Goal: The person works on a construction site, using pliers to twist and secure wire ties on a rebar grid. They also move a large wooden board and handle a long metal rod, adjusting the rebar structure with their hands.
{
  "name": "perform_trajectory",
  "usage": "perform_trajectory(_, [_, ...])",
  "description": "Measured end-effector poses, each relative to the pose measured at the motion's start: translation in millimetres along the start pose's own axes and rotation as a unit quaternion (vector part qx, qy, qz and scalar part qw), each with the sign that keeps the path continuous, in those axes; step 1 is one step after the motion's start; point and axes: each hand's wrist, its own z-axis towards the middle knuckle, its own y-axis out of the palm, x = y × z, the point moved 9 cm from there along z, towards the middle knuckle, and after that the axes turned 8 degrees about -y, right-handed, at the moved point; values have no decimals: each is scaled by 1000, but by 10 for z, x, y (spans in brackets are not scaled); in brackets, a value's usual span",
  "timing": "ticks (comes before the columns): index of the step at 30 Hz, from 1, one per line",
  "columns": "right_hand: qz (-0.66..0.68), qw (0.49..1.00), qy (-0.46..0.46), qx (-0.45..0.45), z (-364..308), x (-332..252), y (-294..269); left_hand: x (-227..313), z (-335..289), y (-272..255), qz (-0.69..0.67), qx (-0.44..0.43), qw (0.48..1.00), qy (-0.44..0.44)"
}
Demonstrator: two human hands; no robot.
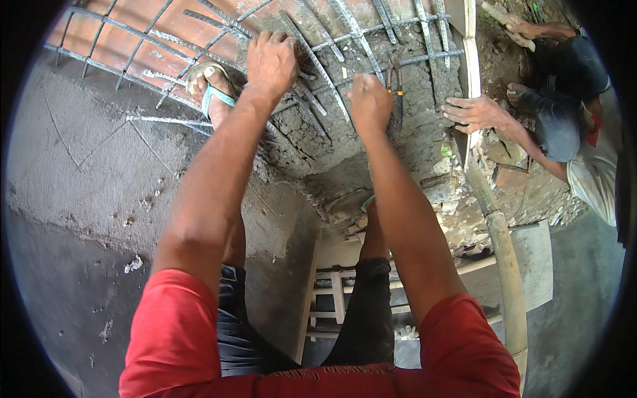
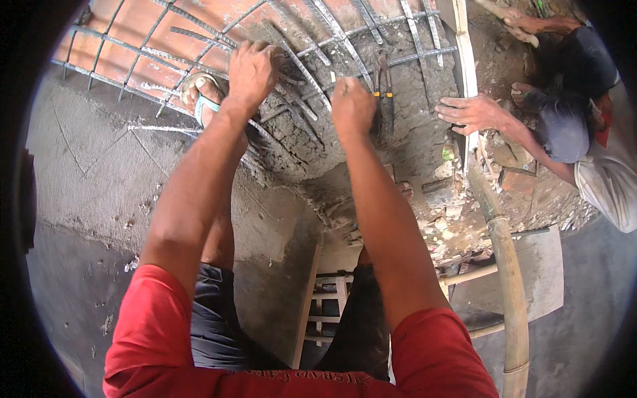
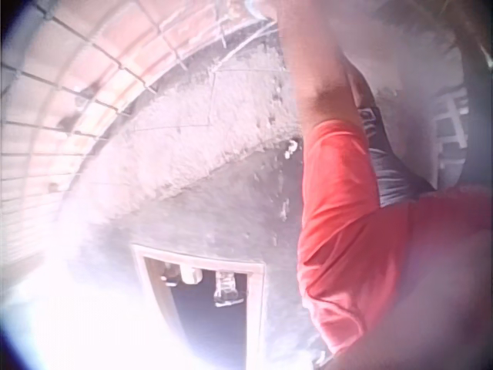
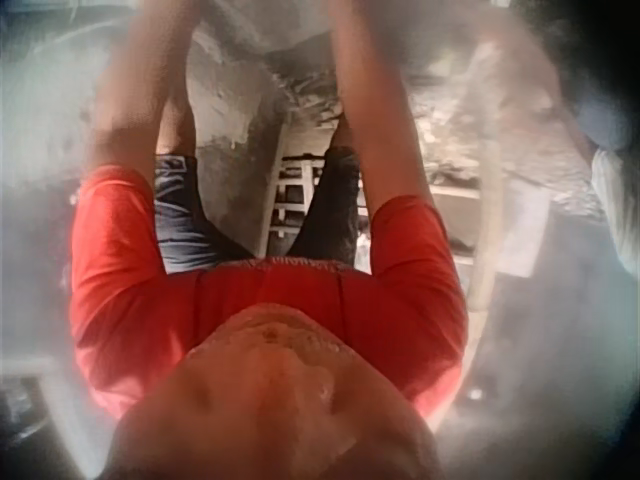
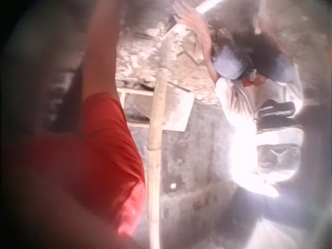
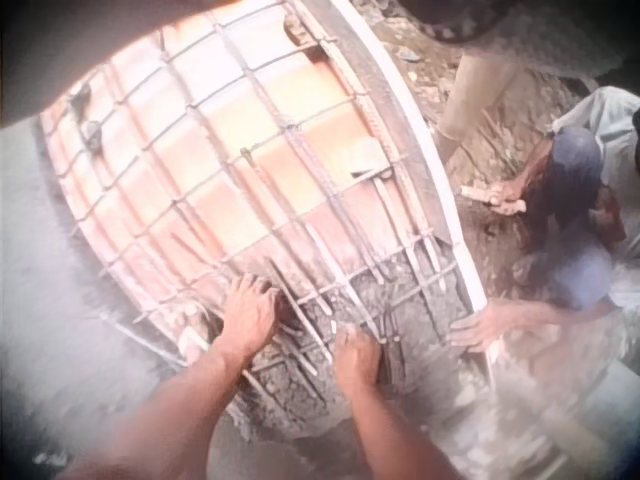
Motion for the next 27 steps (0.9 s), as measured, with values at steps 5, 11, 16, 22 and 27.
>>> perform_trajectory(5, [51,991,107,-67,257,-98,640,-38,121,235,133,16,988,80])
perform_trajectory(11, [244,949,193,-60,301,53,1003,-91,161,340,135,13,989,55])
perform_trajectory(16, [238,948,190,-88,334,81,1094,-83,128,275,93,59,991,74])
perform_trajectory(22, [164,966,169,-103,351,-71,988,71,-103,151,44,96,991,86])
perform_trajectory(27, [-4,999,-6,37,313,-507,712,183,-71,190,-33,72,991,110])
